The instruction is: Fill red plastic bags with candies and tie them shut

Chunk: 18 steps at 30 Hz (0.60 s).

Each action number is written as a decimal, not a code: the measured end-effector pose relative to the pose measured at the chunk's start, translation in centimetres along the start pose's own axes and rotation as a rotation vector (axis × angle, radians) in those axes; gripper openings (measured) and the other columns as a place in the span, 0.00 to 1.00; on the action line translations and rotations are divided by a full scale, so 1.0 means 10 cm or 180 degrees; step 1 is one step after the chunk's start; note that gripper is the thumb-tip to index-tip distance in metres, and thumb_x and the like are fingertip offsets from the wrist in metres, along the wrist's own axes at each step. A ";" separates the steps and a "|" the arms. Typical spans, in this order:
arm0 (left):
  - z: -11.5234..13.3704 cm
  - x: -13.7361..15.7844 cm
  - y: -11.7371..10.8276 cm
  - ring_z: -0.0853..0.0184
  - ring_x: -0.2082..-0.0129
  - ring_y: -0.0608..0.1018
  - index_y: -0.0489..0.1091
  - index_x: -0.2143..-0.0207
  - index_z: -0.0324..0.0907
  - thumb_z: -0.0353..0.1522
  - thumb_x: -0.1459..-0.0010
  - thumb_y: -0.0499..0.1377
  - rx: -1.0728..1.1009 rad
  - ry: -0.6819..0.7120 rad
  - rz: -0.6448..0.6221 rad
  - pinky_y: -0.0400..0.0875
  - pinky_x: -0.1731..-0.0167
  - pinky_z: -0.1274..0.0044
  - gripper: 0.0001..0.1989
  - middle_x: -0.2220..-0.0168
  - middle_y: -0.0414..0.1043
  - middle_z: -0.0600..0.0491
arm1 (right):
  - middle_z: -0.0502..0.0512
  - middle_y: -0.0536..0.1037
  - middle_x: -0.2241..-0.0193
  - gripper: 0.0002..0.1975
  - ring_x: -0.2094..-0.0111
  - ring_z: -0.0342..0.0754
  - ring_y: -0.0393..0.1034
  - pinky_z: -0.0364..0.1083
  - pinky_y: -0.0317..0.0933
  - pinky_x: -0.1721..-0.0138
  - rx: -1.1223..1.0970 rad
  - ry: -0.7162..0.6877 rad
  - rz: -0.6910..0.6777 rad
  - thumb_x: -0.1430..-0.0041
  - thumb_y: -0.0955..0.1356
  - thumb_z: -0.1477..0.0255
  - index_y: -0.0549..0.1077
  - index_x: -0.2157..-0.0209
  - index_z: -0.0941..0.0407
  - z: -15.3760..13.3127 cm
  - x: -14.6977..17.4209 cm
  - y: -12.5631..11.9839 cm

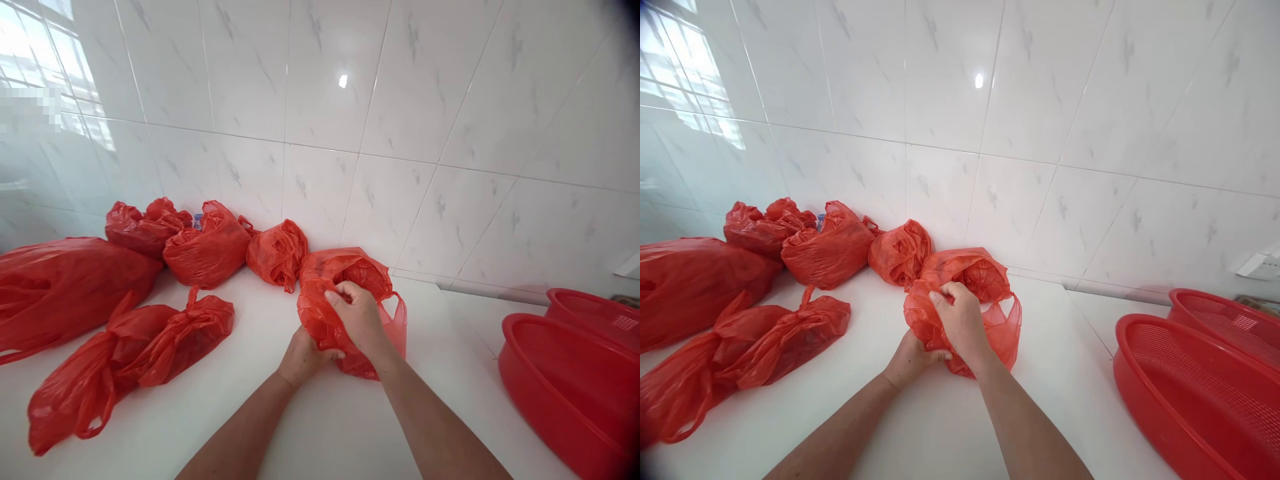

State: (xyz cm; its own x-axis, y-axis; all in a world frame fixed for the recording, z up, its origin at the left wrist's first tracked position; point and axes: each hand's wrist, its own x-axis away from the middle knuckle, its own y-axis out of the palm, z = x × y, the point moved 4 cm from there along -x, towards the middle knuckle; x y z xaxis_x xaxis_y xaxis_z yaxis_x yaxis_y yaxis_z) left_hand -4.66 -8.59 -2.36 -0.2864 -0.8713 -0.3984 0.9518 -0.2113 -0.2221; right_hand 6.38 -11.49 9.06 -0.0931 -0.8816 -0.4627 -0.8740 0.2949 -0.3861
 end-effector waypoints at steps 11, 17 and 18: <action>-0.09 -0.07 -0.14 0.57 0.59 0.74 0.72 0.61 0.44 0.29 0.57 0.58 0.0447 -0.0557 -0.0055 0.69 0.61 0.71 0.16 0.62 0.75 0.52 | 0.54 0.71 0.53 0.16 0.50 0.52 0.64 0.51 0.61 0.52 -0.0475 -0.0029 0.0818 0.43 0.64 0.57 0.70 0.57 0.50 0.27 0.01 -0.89; 0.14 -0.03 -0.20 0.55 0.45 0.64 0.58 0.44 0.44 0.35 0.52 0.60 -0.0230 0.0717 0.0468 0.55 0.44 0.64 0.31 0.45 0.62 0.44 | 0.56 0.66 0.47 0.29 0.46 0.53 0.61 0.53 0.61 0.50 -0.0673 0.1415 0.1878 0.52 0.67 0.51 0.63 0.51 0.50 1.50 0.25 -1.20; 0.17 0.00 -0.18 0.53 0.43 0.61 0.55 0.42 0.44 0.37 0.53 0.62 -0.0395 0.0916 0.0512 0.53 0.43 0.63 0.36 0.43 0.58 0.43 | 0.56 0.67 0.48 0.30 0.47 0.53 0.62 0.53 0.62 0.52 -0.0944 0.1465 0.1555 0.51 0.65 0.49 0.64 0.51 0.50 1.56 0.29 -1.15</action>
State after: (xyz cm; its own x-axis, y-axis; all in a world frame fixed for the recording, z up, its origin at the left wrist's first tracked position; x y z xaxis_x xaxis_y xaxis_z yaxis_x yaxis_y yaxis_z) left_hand -6.15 -8.96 -0.44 -0.1696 -0.7249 -0.6677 0.9718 -0.0106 -0.2354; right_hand 23.56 -11.65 -0.26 -0.6390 -0.7599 -0.1197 -0.7679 0.6393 0.0409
